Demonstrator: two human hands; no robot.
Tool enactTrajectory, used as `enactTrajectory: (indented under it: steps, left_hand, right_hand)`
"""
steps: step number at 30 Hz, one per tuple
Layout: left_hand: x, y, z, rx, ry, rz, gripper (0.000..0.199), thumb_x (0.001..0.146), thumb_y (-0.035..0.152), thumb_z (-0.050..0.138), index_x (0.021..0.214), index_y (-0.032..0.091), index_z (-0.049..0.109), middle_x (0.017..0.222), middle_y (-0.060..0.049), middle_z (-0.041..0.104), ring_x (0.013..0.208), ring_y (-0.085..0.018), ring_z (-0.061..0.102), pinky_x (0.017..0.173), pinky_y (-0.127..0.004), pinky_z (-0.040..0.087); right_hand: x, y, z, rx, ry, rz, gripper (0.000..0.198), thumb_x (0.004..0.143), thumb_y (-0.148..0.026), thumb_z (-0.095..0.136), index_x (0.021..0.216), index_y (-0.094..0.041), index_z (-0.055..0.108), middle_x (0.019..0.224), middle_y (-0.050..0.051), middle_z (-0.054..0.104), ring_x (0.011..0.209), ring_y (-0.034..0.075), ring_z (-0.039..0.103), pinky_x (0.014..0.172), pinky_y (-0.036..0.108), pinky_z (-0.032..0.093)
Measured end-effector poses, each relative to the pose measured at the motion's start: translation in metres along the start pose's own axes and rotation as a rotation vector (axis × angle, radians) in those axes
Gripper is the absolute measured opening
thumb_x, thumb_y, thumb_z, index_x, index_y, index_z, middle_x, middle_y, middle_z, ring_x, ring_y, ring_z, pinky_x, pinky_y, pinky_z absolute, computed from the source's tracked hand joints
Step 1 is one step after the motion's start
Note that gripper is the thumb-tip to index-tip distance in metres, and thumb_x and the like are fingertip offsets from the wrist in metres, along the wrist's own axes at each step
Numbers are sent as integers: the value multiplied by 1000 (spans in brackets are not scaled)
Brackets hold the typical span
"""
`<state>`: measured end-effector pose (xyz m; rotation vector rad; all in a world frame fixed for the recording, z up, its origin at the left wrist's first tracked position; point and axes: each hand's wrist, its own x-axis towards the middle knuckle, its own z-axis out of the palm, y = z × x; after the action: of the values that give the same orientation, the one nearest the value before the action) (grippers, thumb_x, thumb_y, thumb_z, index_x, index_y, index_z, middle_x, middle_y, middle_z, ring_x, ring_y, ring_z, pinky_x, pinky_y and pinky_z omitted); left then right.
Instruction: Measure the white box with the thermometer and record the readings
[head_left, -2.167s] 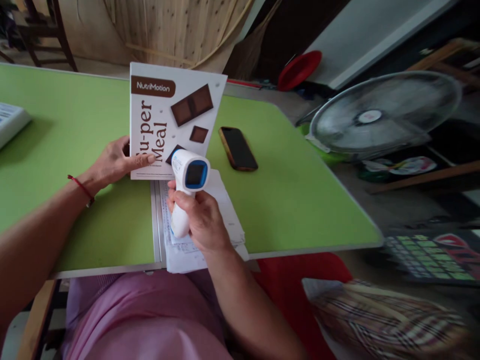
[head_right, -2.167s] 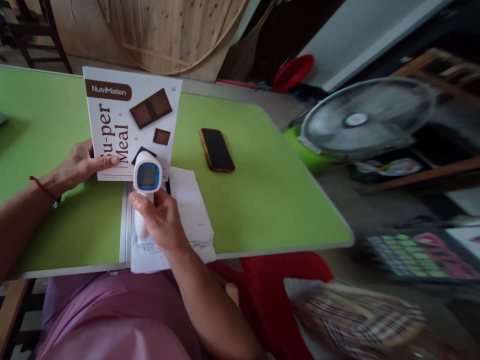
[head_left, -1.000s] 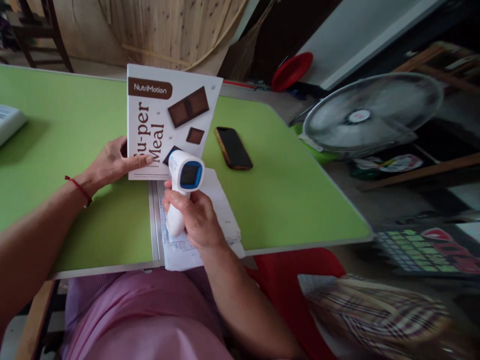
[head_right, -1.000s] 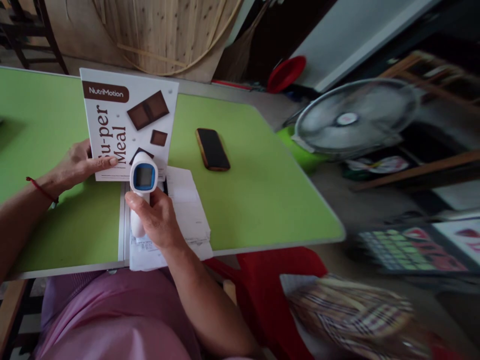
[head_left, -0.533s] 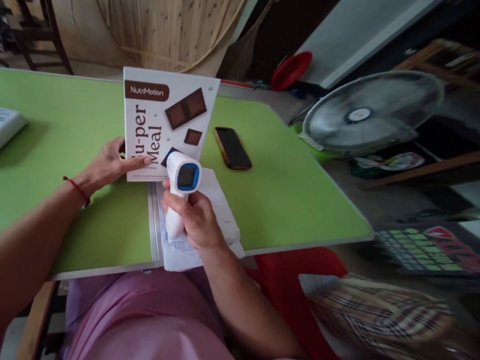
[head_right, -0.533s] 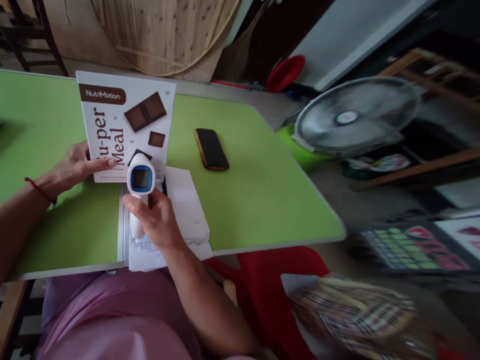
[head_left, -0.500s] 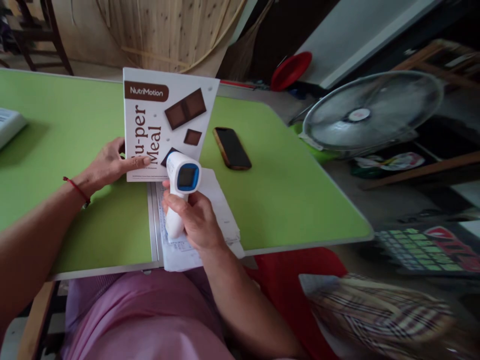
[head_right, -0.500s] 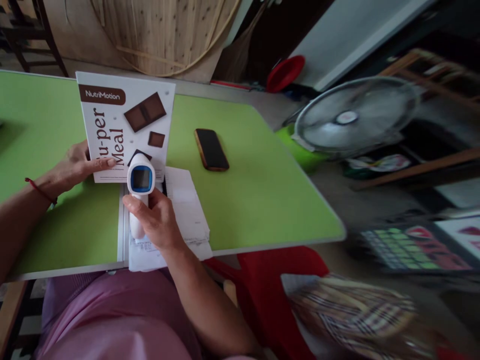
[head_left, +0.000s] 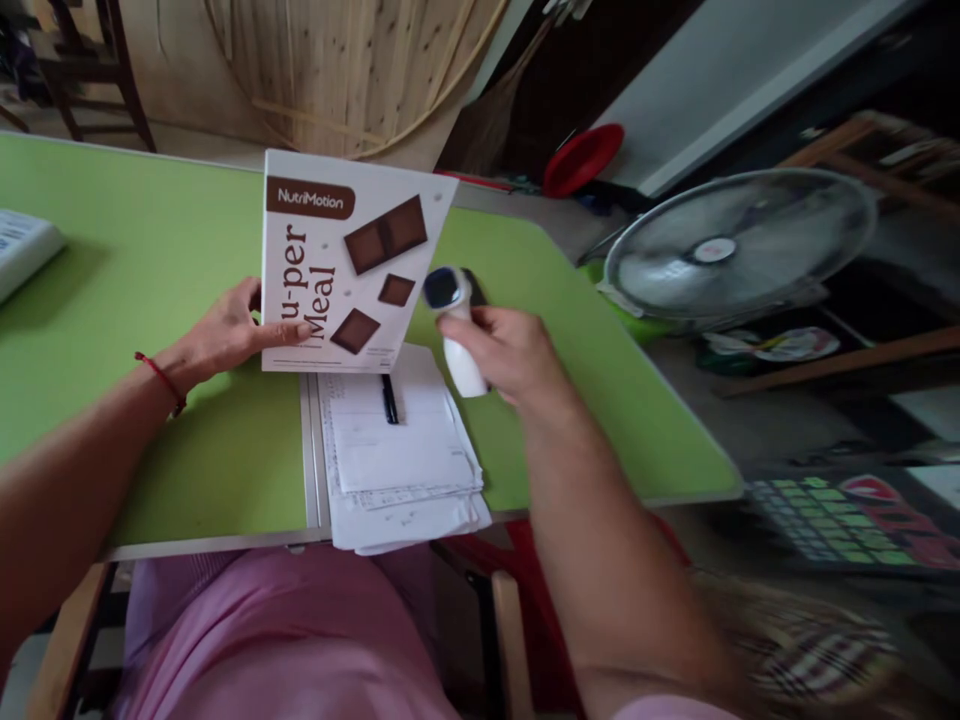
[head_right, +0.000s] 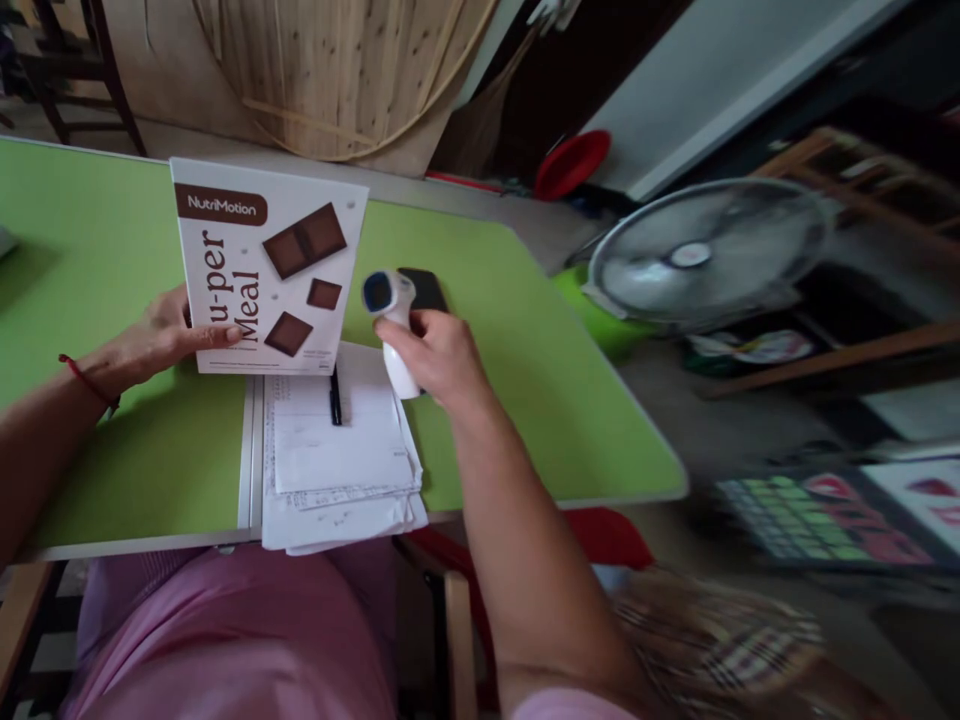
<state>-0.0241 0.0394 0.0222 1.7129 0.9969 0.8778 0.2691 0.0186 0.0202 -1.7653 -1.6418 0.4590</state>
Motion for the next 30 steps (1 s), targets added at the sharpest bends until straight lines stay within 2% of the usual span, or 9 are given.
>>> enactTrajectory:
  steps: [3, 7, 12, 14, 17, 20, 24, 28, 30]
  left_hand:
    - [-1, -2, -1, -19, 9, -10, 53, 67, 41, 77, 111, 17, 61, 115, -11, 67, 101, -28, 63, 89, -43, 51]
    - [0, -5, -5, -31, 47, 12, 55, 67, 42, 76, 115, 19, 59, 117, -10, 65, 104, -29, 62, 89, -45, 50]
    - [4, -17, -15, -17, 172, 70, 62, 66, 41, 78, 119, 20, 54, 123, -11, 61, 111, -29, 58, 92, -44, 49]
    - [6, -22, -18, 17, 205, 73, 64, 65, 41, 79, 119, 20, 52, 123, -11, 61, 112, -30, 57, 91, -44, 49]
    - [7, -25, -19, 94, 259, 75, 68, 63, 43, 80, 120, 21, 52, 121, -11, 61, 109, -30, 58, 87, -42, 50]
    - [8, -26, -17, 142, 294, 83, 71, 62, 48, 79, 121, 22, 51, 121, -11, 60, 105, -30, 59, 82, -41, 50]
    - [6, -22, -14, 202, 313, 77, 72, 65, 59, 73, 122, 23, 49, 120, -8, 58, 101, -27, 58, 75, -39, 49]
    - [-3, -4, -11, 307, 566, 232, 69, 67, 60, 71, 117, 23, 42, 119, -3, 50, 85, -15, 52, 62, -31, 41]
    - [-10, 8, -5, 385, 657, 374, 60, 67, 53, 75, 108, 24, 43, 102, 0, 49, 70, -9, 44, 55, -29, 34]
  right_hand:
    - [8, -2, 15, -215, 8, 84, 30, 67, -47, 63, 69, -17, 68, 64, 7, 64, 62, 20, 58, 56, 33, 39]
    - [1, -3, 31, -375, 32, 44, 39, 68, -54, 64, 76, -17, 71, 75, 13, 69, 70, 25, 62, 59, 36, 42]
    - [-2, 4, 32, -456, 21, 12, 41, 69, -54, 62, 82, -16, 73, 77, 12, 68, 75, 26, 63, 64, 37, 47]
    - [-4, 5, 31, -457, 86, -38, 40, 69, -51, 64, 87, -16, 72, 84, 13, 67, 80, 26, 62, 67, 39, 48]
    - [-10, 1, 33, -351, 217, -201, 31, 73, -39, 63, 92, -15, 69, 92, 14, 65, 83, 24, 61, 75, 39, 49]
    - [-20, -6, 39, -217, 132, -338, 20, 80, -30, 55, 90, -16, 66, 80, 9, 65, 71, 19, 60, 71, 36, 48]
    - [-31, -13, 50, -269, -55, -399, 21, 81, -30, 56, 93, -16, 64, 75, 9, 63, 68, 21, 58, 65, 38, 45]
    - [-36, -15, 54, -276, -106, -407, 28, 77, -17, 55, 104, -17, 63, 79, 10, 64, 71, 23, 59, 65, 38, 44]
    - [-37, -17, 50, -237, -102, -384, 36, 74, -13, 54, 108, -18, 62, 80, 9, 65, 70, 22, 59, 64, 37, 44]
